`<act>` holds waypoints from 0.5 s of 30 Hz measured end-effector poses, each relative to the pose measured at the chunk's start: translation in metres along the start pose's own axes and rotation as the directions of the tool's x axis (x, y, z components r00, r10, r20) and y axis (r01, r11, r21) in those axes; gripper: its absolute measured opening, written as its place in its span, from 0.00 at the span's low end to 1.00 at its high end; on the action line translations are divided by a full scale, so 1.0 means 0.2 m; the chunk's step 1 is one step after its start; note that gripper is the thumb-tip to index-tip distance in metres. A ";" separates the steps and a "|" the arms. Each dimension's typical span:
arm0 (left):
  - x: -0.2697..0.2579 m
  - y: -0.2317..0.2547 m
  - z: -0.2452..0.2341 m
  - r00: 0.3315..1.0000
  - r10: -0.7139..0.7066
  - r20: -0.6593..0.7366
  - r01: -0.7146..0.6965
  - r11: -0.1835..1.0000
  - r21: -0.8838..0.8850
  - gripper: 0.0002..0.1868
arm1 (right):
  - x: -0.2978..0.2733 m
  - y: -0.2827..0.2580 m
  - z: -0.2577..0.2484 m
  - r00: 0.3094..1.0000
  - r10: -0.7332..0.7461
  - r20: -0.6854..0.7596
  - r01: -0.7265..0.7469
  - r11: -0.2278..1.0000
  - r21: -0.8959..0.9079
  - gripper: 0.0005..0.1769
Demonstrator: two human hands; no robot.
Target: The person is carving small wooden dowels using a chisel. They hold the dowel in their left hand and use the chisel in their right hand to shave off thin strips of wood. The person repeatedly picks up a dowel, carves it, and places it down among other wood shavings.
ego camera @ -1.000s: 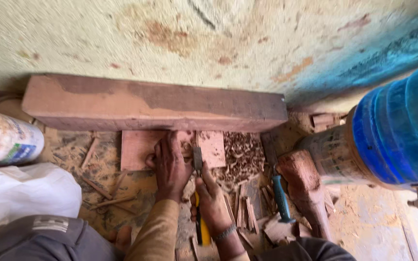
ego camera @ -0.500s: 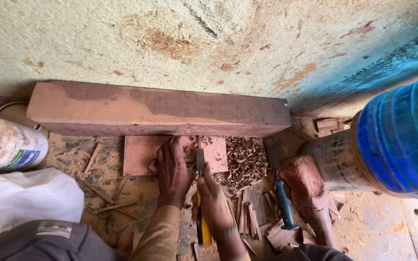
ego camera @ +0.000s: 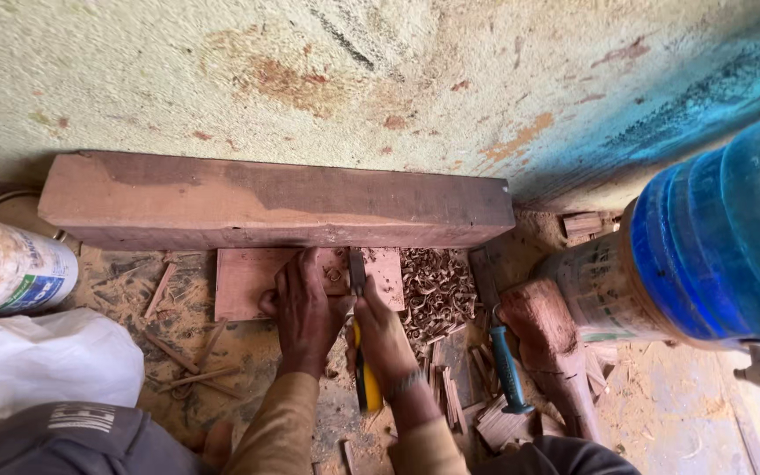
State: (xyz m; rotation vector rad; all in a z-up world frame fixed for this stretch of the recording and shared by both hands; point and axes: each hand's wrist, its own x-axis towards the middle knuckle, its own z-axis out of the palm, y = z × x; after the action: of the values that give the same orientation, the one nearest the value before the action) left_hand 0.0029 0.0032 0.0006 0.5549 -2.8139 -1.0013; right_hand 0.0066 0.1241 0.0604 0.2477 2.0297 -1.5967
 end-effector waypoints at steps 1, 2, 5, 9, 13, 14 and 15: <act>0.00 0.00 -0.01 0.998 0.042 -0.051 -0.044 0.998 -0.039 0.58 | -0.03 0.00 0.01 0.998 0.066 -0.024 -0.066 0.998 -0.023 0.28; 0.01 0.00 -0.02 0.991 0.091 -0.103 -0.099 0.992 -0.078 0.57 | -0.08 0.00 0.00 0.993 0.109 -0.048 -0.110 0.994 -0.022 0.28; 0.03 0.00 0.01 0.975 0.145 -0.170 -0.163 0.982 -0.096 0.53 | -0.06 0.01 0.00 0.997 0.063 -0.036 -0.061 0.997 0.057 0.28; 0.00 -0.01 0.01 0.988 0.114 -0.106 -0.116 0.993 -0.009 0.50 | 0.06 -0.04 -0.03 0.998 -0.003 0.065 -0.016 0.961 0.276 0.31; 0.02 0.00 -0.01 0.971 0.186 -0.147 -0.189 0.982 -0.009 0.54 | -0.20 0.04 -0.15 0.999 0.020 0.030 -0.030 0.933 0.358 0.35; 0.01 0.00 0.00 0.976 0.171 -0.132 -0.172 0.985 -0.003 0.54 | -0.28 0.07 -0.17 0.989 0.139 -0.041 -0.112 0.916 0.386 0.38; -0.01 -0.01 0.02 0.981 0.155 -0.117 -0.156 0.988 0.003 0.54 | -0.36 0.10 -0.20 0.984 0.165 -0.069 -0.135 0.938 0.318 0.38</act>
State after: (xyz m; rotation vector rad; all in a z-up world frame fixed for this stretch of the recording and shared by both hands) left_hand 0.0055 0.0044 -0.0034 0.3727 -2.7017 -0.9167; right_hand 0.0650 0.1802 0.0863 0.5918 1.7671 -1.8324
